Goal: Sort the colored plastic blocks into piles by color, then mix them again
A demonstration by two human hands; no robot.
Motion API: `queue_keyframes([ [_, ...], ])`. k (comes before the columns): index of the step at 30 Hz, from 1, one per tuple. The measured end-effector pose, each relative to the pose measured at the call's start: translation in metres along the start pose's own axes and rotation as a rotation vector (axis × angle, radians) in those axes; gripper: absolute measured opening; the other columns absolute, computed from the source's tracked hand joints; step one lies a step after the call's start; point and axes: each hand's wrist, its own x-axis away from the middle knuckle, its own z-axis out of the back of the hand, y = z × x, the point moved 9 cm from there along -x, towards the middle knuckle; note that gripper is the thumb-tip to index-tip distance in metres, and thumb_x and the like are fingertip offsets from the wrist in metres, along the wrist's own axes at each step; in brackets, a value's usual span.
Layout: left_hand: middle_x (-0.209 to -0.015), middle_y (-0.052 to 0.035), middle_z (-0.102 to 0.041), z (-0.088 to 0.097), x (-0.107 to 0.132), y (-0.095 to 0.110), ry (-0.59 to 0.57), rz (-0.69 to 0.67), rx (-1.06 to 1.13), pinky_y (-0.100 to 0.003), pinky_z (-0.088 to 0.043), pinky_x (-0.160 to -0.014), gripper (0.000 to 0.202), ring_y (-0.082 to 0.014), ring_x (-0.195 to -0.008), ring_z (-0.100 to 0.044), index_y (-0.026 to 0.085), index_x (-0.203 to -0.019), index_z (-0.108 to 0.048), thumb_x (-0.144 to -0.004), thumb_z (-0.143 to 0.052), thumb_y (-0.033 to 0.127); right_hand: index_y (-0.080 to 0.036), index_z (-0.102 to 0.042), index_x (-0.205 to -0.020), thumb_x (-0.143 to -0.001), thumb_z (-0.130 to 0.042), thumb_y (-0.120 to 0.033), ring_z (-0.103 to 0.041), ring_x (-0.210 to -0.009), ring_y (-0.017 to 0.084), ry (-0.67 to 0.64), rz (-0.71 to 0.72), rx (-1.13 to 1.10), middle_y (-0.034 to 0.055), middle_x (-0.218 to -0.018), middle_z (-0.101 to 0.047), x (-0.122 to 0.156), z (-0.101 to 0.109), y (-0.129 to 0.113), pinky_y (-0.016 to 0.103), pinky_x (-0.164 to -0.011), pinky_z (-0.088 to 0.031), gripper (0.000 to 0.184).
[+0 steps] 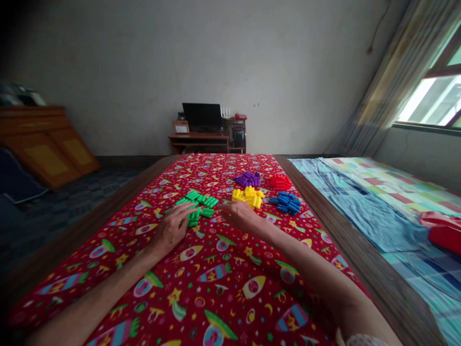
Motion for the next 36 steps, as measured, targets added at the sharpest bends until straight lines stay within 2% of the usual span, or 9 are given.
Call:
queue_keyframes([
  [4, -0.118, -0.0116, -0.066, -0.009, 0.004, -0.021, -0.058, 0.100, -0.089, -0.047, -0.048, -0.099, 0.034, -0.0262, -0.112, -0.059, 0.019, -0.115, -0.065, -0.093, -0.043, 0.032, -0.017, -0.059, -0.119, -0.095, -0.043, -0.022, -0.062, -0.091, 0.019, -0.138, -0.019, 0.137, 0.0125, -0.108, -0.068, -0.039, -0.047, -0.037, 0.026, -0.072, -0.043, 0.029],
  [8, -0.124, -0.0127, -0.064, -0.019, 0.007, -0.021, -0.153, 0.071, -0.172, -0.049, -0.045, -0.099, 0.041, -0.0296, -0.111, -0.059, 0.021, -0.119, -0.064, -0.087, -0.054, 0.044, -0.014, -0.061, -0.111, -0.095, -0.039, -0.017, -0.059, -0.091, 0.019, -0.146, -0.082, 0.243, 0.0131, -0.101, -0.068, -0.039, -0.058, -0.034, 0.027, -0.073, -0.040, 0.027],
  [15, -0.116, -0.0097, -0.066, -0.014, 0.004, -0.009, -0.178, 0.023, -0.132, -0.042, -0.050, -0.093, 0.031, -0.0261, -0.102, -0.063, 0.022, -0.112, -0.067, -0.087, -0.055, 0.036, -0.015, -0.063, -0.083, -0.096, -0.032, -0.027, -0.045, -0.053, 0.012, 0.025, -0.397, 0.205, 0.0045, -0.065, -0.062, 0.058, 0.004, 0.038, 0.026, -0.054, -0.025, 0.035],
  [19, -0.113, -0.0087, -0.066, -0.010, 0.002, 0.004, -0.147, -0.028, -0.045, -0.038, -0.051, -0.092, 0.031, -0.0236, -0.102, -0.064, 0.022, -0.112, -0.065, -0.087, -0.047, 0.020, -0.018, -0.057, -0.068, -0.095, -0.031, -0.031, -0.045, -0.051, 0.012, 0.167, -0.502, 0.178, 0.0018, -0.056, -0.055, 0.116, 0.035, 0.075, 0.026, -0.053, -0.026, 0.040],
  [22, -0.111, -0.0083, -0.066, -0.010, 0.002, 0.008, -0.155, -0.056, 0.029, -0.037, -0.051, -0.094, 0.035, -0.0226, -0.103, -0.063, 0.021, -0.117, -0.062, -0.087, -0.044, 0.016, -0.019, -0.060, -0.067, -0.093, -0.037, -0.033, -0.053, -0.059, 0.015, 0.268, -0.551, 0.245, 0.0053, -0.063, -0.062, 0.138, 0.051, 0.085, 0.025, -0.057, -0.032, 0.038],
  [25, -0.113, -0.0094, -0.065, -0.014, 0.001, 0.007, -0.188, -0.067, 0.072, -0.037, -0.051, -0.093, 0.033, -0.0235, -0.105, -0.063, 0.020, -0.119, -0.060, -0.089, -0.047, 0.025, -0.018, -0.064, -0.073, -0.093, -0.038, -0.033, -0.059, -0.071, 0.017, 0.347, -0.494, 0.263, 0.0097, -0.078, -0.068, 0.132, 0.061, 0.070, 0.026, -0.064, -0.038, 0.036],
  [27, -0.111, -0.0093, -0.066, -0.015, 0.000, 0.003, -0.181, -0.044, 0.100, -0.037, -0.052, -0.091, 0.032, -0.0234, -0.103, -0.064, 0.020, -0.119, -0.059, -0.089, -0.051, 0.028, -0.017, -0.065, -0.075, -0.095, -0.037, -0.032, -0.059, -0.067, 0.016, 0.299, -0.411, 0.184, 0.0092, -0.075, -0.068, 0.114, 0.054, 0.050, 0.026, -0.063, -0.039, 0.038],
  [33, -0.098, -0.0060, -0.069, -0.015, -0.001, 0.006, -0.099, 0.125, 0.311, -0.033, -0.056, -0.080, 0.040, -0.0201, -0.088, -0.067, 0.019, -0.122, -0.057, -0.087, -0.059, 0.039, -0.013, -0.056, -0.122, -0.096, -0.046, -0.036, -0.059, -0.072, 0.015, 0.232, 0.010, -0.090, 0.0108, -0.092, -0.070, 0.047, 0.001, -0.043, 0.025, -0.067, -0.041, 0.036],
  [36, -0.106, -0.0068, -0.069, -0.020, -0.001, 0.023, -0.136, 0.109, 0.394, -0.033, -0.057, -0.079, 0.037, -0.0204, -0.090, -0.067, 0.020, -0.118, -0.059, -0.089, -0.055, 0.043, -0.010, -0.054, -0.124, -0.096, -0.047, -0.031, -0.056, -0.068, 0.014, 0.116, 0.026, -0.123, 0.0104, -0.089, -0.069, 0.023, -0.029, -0.061, 0.024, -0.061, -0.037, 0.035],
])
